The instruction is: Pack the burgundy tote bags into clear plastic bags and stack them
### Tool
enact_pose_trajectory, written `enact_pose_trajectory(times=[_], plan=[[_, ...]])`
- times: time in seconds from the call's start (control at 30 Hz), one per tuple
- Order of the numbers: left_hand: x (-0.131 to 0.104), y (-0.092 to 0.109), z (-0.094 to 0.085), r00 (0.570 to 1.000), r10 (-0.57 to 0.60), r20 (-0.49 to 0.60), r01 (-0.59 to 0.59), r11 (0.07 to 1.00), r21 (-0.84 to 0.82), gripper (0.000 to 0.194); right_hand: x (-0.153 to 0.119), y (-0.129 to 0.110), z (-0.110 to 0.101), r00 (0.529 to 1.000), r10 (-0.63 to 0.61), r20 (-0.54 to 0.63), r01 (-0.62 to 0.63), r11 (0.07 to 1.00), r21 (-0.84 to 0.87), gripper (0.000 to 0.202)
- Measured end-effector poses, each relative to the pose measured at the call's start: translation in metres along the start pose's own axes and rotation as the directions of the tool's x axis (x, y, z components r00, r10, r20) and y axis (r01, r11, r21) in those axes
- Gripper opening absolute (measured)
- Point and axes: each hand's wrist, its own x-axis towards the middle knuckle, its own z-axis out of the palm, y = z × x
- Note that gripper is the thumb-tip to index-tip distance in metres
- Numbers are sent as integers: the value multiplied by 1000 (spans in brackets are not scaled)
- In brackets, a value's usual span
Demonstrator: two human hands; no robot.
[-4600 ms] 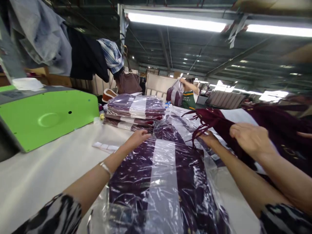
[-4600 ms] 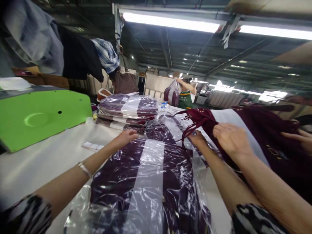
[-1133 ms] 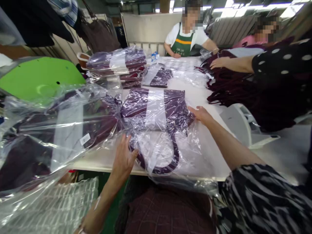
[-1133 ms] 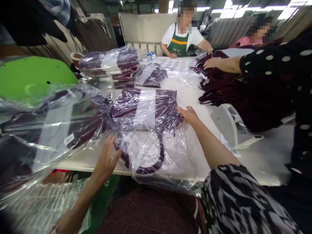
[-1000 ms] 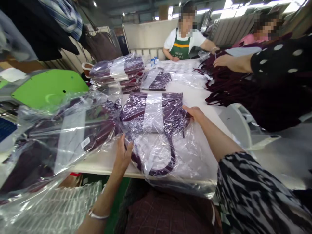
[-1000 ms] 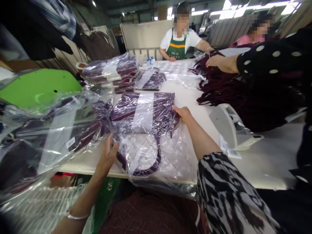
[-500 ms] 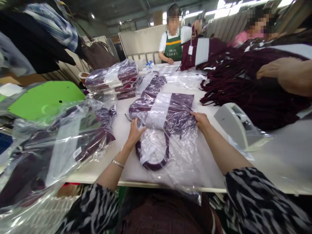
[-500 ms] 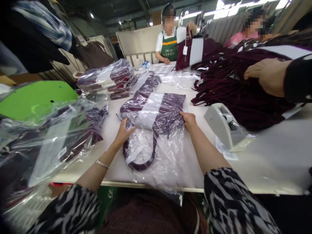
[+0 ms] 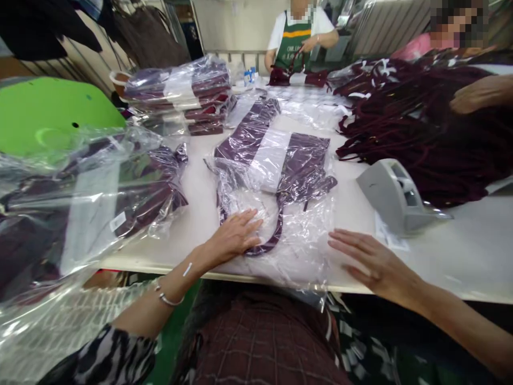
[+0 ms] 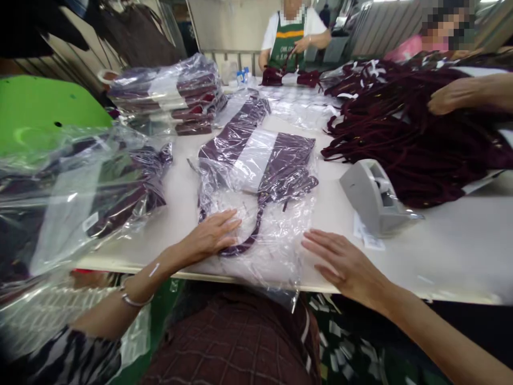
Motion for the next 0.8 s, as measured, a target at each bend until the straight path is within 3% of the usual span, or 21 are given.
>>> enact_pose_trajectory(times=[0.1,0.23,0.3,0.37,0.47,0.5,0.57,0.63,0.8], plan=[[-4,18,-6,987,115,-113,-120,992,-42,52,-19,-24,8,981,-172,88,180,978,-103,63],[-9,38,6,951,308,-26,-308,951,-2,51,-1,-42,26,947,-320,-14,319,946,-54,47],[-17,43,16,942,337,-1,-337,941,20,56,12,-51,26,927,-368,-66,371,928,33,40],[-27,47,23,940,339,-33,-338,941,34,68,21,-61,20,930,-341,-135,357,926,126,38],[-39,55,27,947,302,-111,-295,953,76,78,34,-74,3,939,-212,-272,284,922,261,36],[-42,58,28,955,262,-137,-250,963,101,70,40,-77,-3,937,-159,-311,254,921,295,35],[-45,62,30,971,142,-192,-112,981,157,36,54,-80,-12,927,-86,-364,209,926,315,31],[-46,64,31,970,34,-241,13,981,192,8,72,-79,-17,909,-106,-402,225,939,259,25],[-58,47,24,958,-73,-278,113,985,130,17,130,-64,-9,841,-270,-470,327,944,42,22]])
